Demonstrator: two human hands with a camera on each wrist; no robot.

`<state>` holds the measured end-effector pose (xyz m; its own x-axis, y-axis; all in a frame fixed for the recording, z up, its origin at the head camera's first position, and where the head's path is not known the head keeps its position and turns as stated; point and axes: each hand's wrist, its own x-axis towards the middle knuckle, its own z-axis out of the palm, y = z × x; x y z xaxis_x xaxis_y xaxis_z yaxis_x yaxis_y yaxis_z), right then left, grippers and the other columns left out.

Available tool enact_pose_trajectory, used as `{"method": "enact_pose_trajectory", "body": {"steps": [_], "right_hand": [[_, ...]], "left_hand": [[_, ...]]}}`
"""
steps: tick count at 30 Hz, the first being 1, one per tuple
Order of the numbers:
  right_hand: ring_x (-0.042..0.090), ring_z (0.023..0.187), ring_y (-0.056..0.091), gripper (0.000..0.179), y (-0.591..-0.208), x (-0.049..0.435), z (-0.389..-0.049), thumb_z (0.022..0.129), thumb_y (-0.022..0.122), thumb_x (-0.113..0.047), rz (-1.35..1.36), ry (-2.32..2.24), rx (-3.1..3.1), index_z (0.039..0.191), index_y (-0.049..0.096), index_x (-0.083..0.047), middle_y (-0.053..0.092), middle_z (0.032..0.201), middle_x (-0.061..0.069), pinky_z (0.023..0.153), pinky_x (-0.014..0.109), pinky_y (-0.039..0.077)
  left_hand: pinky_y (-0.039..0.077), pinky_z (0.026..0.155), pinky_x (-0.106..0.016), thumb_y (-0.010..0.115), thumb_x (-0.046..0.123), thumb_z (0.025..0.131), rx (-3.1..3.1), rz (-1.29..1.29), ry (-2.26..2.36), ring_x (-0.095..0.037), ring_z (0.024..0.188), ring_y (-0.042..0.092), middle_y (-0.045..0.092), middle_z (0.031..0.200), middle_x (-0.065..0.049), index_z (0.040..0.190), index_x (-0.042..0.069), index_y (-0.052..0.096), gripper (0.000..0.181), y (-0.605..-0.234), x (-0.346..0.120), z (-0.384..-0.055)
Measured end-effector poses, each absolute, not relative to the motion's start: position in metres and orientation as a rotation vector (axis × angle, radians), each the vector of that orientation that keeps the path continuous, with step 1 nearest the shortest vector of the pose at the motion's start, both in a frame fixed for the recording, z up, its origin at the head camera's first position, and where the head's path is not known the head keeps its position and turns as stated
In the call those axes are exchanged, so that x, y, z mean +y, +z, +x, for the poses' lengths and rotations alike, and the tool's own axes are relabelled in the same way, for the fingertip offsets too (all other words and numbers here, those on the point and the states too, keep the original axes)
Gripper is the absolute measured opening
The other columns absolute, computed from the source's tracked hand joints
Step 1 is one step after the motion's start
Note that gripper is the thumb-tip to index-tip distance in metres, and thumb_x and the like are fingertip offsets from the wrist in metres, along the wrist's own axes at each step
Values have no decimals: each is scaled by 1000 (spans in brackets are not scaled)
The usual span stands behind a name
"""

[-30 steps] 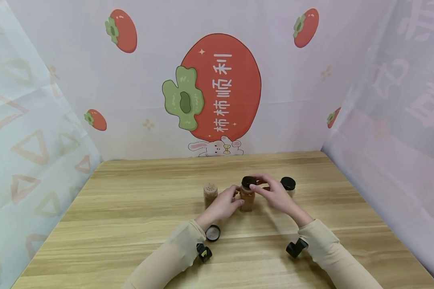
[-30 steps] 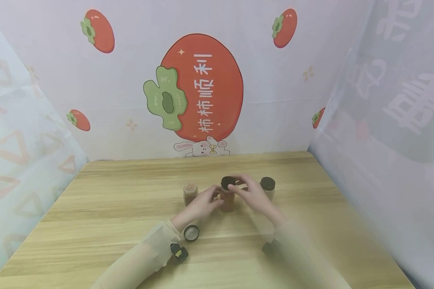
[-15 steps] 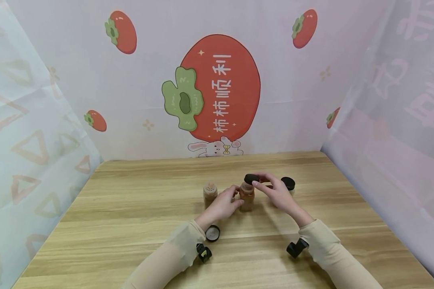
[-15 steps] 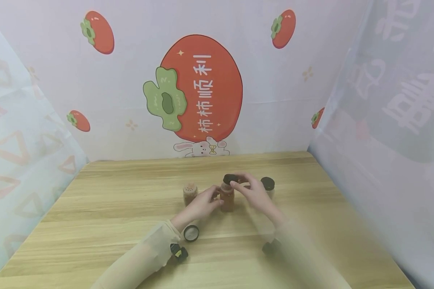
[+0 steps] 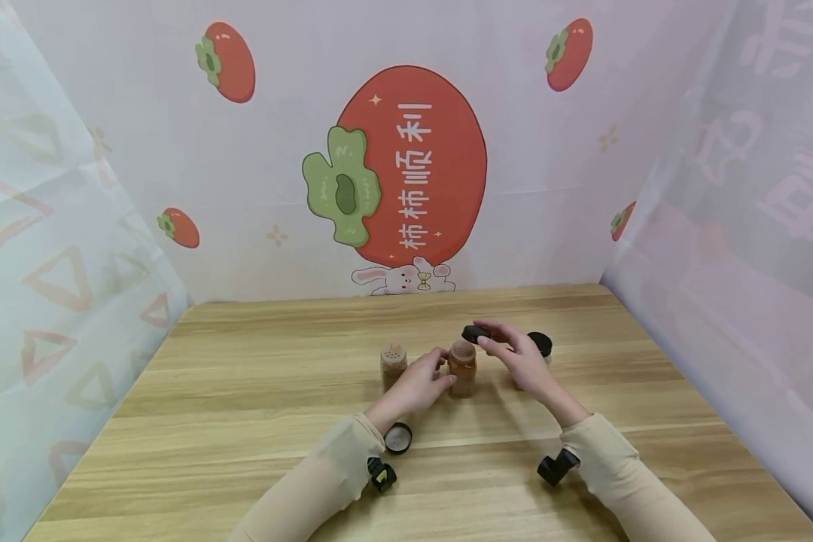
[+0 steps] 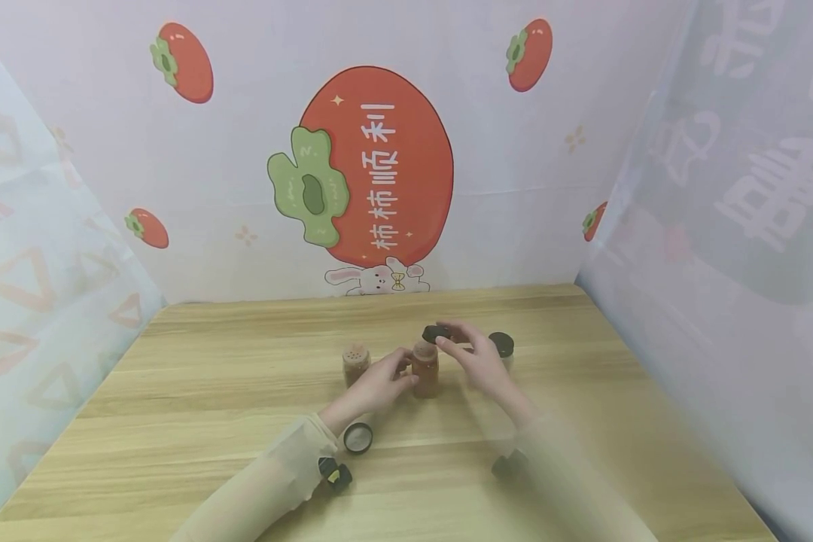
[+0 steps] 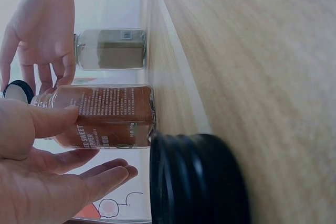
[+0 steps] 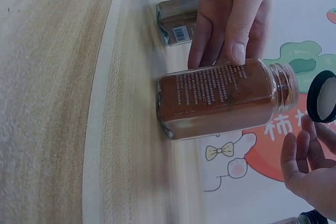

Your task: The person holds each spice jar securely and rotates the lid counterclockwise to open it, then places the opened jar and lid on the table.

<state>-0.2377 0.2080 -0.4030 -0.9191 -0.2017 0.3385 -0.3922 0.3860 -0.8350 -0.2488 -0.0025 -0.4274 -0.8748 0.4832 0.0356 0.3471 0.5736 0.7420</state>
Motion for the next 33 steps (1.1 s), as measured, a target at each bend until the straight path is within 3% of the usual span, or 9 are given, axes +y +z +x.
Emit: {"method": "enact_pose_trajectory", "body": {"steps": [8,21,27,33], "right_hand": [[1,103,58,36,-403,209,-236,98,52,-21,614,1655,-2409,131,55,-5,60,126,16,84,23,52],[3,103,56,36,-404,210,-234,100,48,-18,642,1797,-2382,129,52,2,54,128,23,83,26,54],[11,99,55,35,-401,209,-230,99,49,-18,602,1816,-2379,128,53,3,55,123,23,81,26,54],[6,96,56,37,-401,210,-228,98,51,-19,534,1849,-2375,128,52,4,57,119,18,81,25,54]], "left_hand": [[45,100,-45,56,23,96,2639,700,1190,-34,122,52,52,134,-19,133,6,46,42,-428,-2,-248],[46,98,-45,57,23,95,2644,703,1197,-34,120,53,52,133,-18,133,5,46,43,-427,-1,-248],[47,98,-45,57,22,96,2644,708,1197,-34,119,54,53,133,-19,133,5,46,43,-427,-2,-248],[47,98,-45,57,22,95,2645,705,1192,-35,119,54,52,133,-18,134,4,46,44,-427,-2,-247]]}}
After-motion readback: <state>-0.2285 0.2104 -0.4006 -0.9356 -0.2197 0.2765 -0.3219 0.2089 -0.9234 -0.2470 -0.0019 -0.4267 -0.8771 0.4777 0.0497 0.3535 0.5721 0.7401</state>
